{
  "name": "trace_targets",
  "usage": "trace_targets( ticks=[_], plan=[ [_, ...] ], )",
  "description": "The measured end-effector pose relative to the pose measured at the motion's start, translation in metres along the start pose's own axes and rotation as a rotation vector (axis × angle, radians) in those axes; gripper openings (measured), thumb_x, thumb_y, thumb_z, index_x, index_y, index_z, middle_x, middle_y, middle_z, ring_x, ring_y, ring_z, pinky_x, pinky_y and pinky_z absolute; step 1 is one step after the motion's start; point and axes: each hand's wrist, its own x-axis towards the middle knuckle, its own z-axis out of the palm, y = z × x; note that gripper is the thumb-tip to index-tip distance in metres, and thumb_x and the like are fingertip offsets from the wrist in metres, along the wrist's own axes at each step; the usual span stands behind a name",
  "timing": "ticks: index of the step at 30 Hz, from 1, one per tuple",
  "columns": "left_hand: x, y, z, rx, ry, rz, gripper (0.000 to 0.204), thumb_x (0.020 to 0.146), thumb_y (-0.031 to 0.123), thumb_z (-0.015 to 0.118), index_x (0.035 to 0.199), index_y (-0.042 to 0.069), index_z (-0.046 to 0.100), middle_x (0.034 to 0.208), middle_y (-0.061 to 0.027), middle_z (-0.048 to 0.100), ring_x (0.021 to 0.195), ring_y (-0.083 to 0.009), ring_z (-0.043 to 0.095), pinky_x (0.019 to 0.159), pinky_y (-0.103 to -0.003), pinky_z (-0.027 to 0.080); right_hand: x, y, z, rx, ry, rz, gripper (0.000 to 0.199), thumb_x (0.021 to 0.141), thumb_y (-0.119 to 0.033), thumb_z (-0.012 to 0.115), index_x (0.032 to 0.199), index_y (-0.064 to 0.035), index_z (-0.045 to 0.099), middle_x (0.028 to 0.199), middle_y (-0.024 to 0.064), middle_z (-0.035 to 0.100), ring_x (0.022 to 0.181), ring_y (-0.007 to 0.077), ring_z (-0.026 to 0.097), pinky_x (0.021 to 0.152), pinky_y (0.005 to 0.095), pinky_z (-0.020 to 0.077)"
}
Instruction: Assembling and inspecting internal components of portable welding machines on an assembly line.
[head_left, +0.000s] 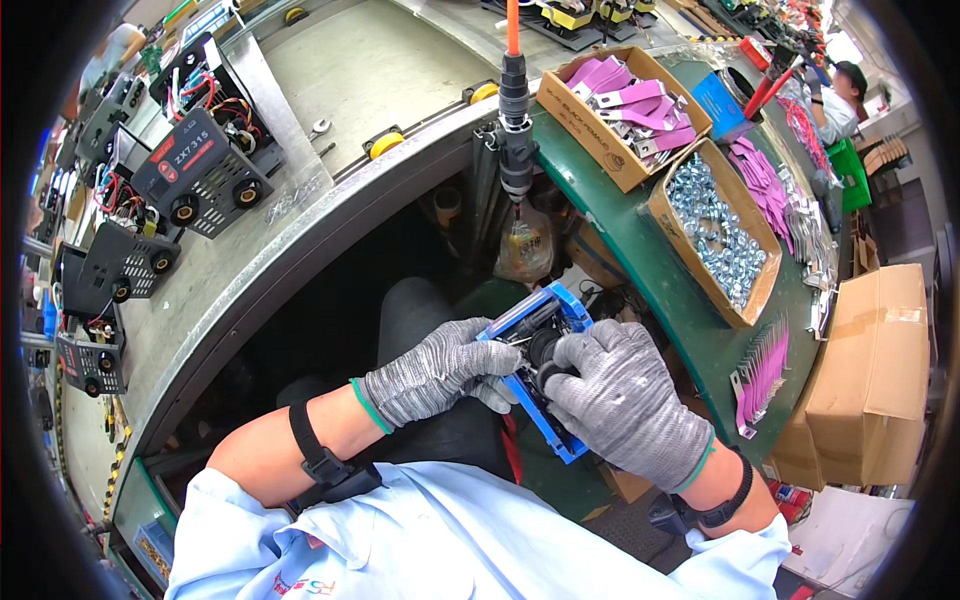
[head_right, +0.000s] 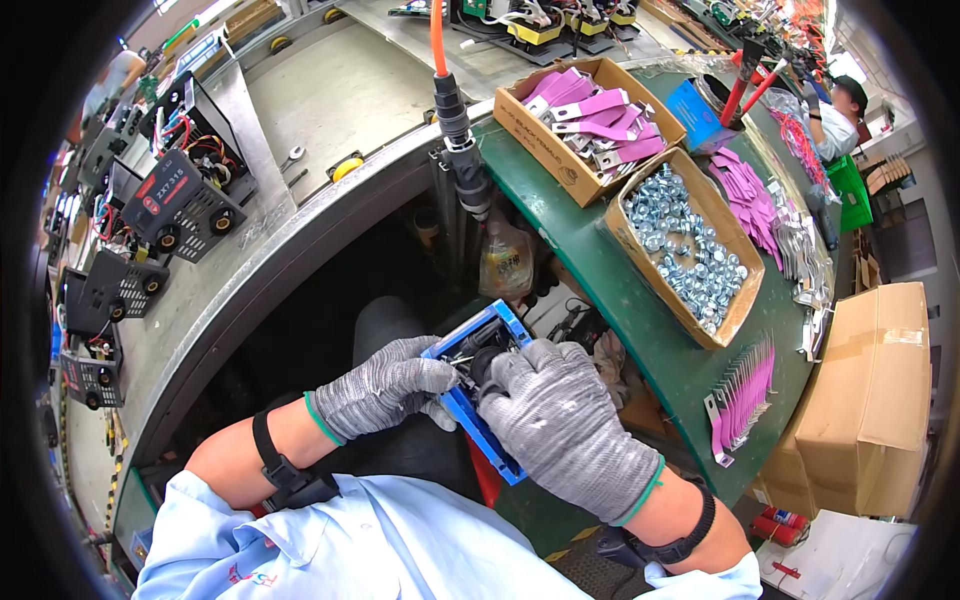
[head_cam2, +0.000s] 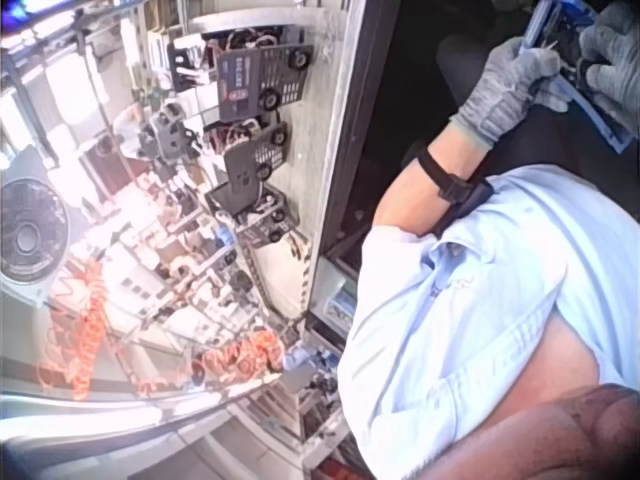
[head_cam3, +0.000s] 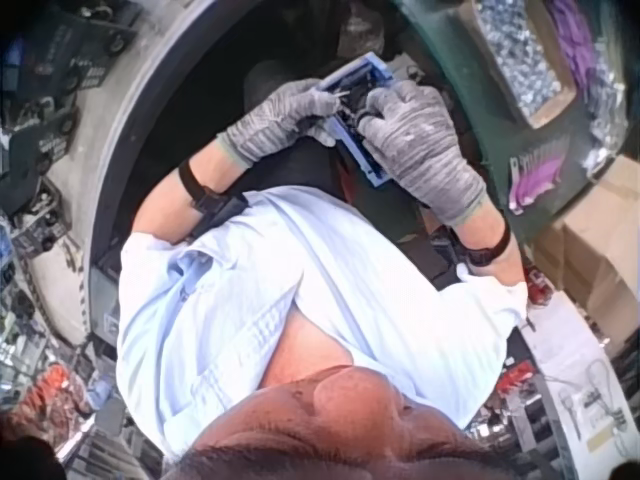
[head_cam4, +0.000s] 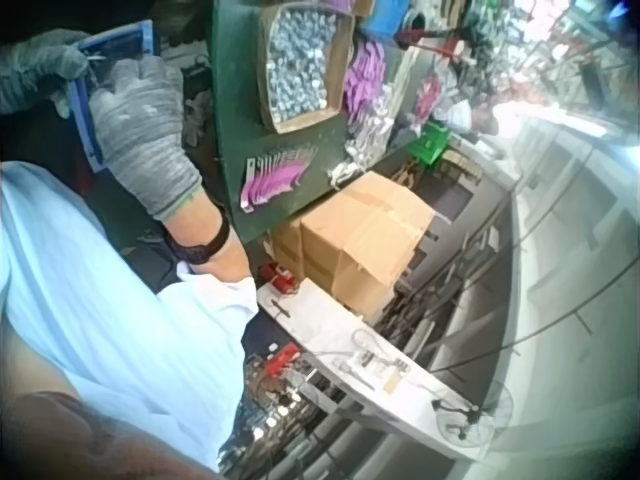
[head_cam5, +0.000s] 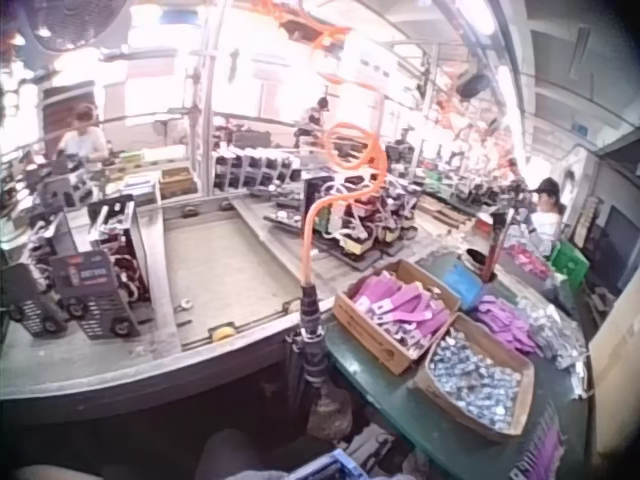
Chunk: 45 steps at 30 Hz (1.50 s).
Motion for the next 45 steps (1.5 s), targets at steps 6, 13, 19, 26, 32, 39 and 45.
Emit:
trace_targets(
  ticks=[6,13,19,26,32,39,45],
  plan=[
    [-0.002,0.000,-0.010,-0.026,-0.008,0.035,0.056,0.097,0.031,0.076,0.132,-0.006,0.055,0.104,-0.0121,0.071,0.090,-0.0186,0.076,0.080,-0.032,0.067,-0.017,0.006,-0.008,0.002,-0.005,-0.033,0.013,0.073,-0.016,0.075,0.083,-0.0104,0.069,0.085,0.0049,0.066,0.082,0.0267,0.065,0.075,0.0435,0.0500],
    [-0.002,-0.001,-0.012,0.007,-0.015,0.021,0.059,0.095,0.030,0.079,0.135,-0.007,0.054,0.109,-0.0125,0.071,0.091,-0.0184,0.076,0.080,-0.031,0.067,-0.015,-0.002,-0.016,0.026,-0.118,0.002,0.016,0.075,-0.021,0.077,0.086,-0.0108,0.071,0.088,0.0055,0.068,0.084,0.0278,0.065,0.078,0.0450,0.0495],
    [-0.010,0.001,-0.011,-0.002,-0.051,0.028,0.062,0.094,0.028,0.080,0.137,-0.006,0.053,0.113,-0.0124,0.070,0.095,-0.0195,0.075,0.082,-0.031,0.066,-0.001,-0.012,-0.020,-0.025,-0.032,-0.027,0.027,0.083,-0.019,0.070,0.107,-0.0063,0.072,0.103,0.0127,0.070,0.083,0.0282,0.065,0.075,0.0447,0.0509],
    [-0.007,-0.001,-0.013,0.016,-0.040,0.037,0.065,0.092,0.028,0.082,0.139,-0.007,0.052,0.114,-0.0127,0.070,0.097,-0.0194,0.074,0.083,-0.031,0.065,0.003,-0.023,-0.007,-0.156,-0.174,-0.067,0.034,0.087,-0.016,0.065,0.117,-0.0009,0.070,0.123,0.0205,0.070,0.094,0.0281,0.067,0.079,0.0434,0.0525],
    [-0.007,-0.005,-0.013,0.039,-0.036,0.037,0.063,0.093,0.029,0.081,0.138,-0.006,0.053,0.114,-0.0130,0.070,0.098,-0.0189,0.074,0.082,-0.031,0.066,-0.011,-0.025,-0.016,-0.144,-0.170,-0.049,0.035,0.082,-0.020,0.067,0.114,-0.0057,0.071,0.118,0.0136,0.072,0.091,0.0265,0.068,0.074,0.0428,0.0514],
    [-0.007,-0.002,-0.016,0.025,-0.042,0.040,0.063,0.094,0.030,0.080,0.137,-0.006,0.053,0.114,-0.0117,0.070,0.098,-0.0186,0.074,0.083,-0.032,0.066,-0.031,-0.021,-0.025,-0.008,-0.061,-0.026,0.026,0.085,-0.020,0.066,0.106,-0.0065,0.070,0.104,0.0070,0.070,0.082,0.0245,0.065,0.070,0.0416,0.0511],
    [-0.007,0.000,-0.008,0.100,-0.018,0.060,0.062,0.094,0.031,0.081,0.137,-0.005,0.054,0.114,-0.0113,0.070,0.099,-0.0176,0.074,0.085,-0.032,0.065,-0.016,-0.022,-0.021,-0.016,-0.011,0.009,0.033,0.084,-0.019,0.068,0.113,-0.0035,0.067,0.115,0.0133,0.071,0.082,0.0234,0.068,0.067,0.0400,0.0524]
  ],
)
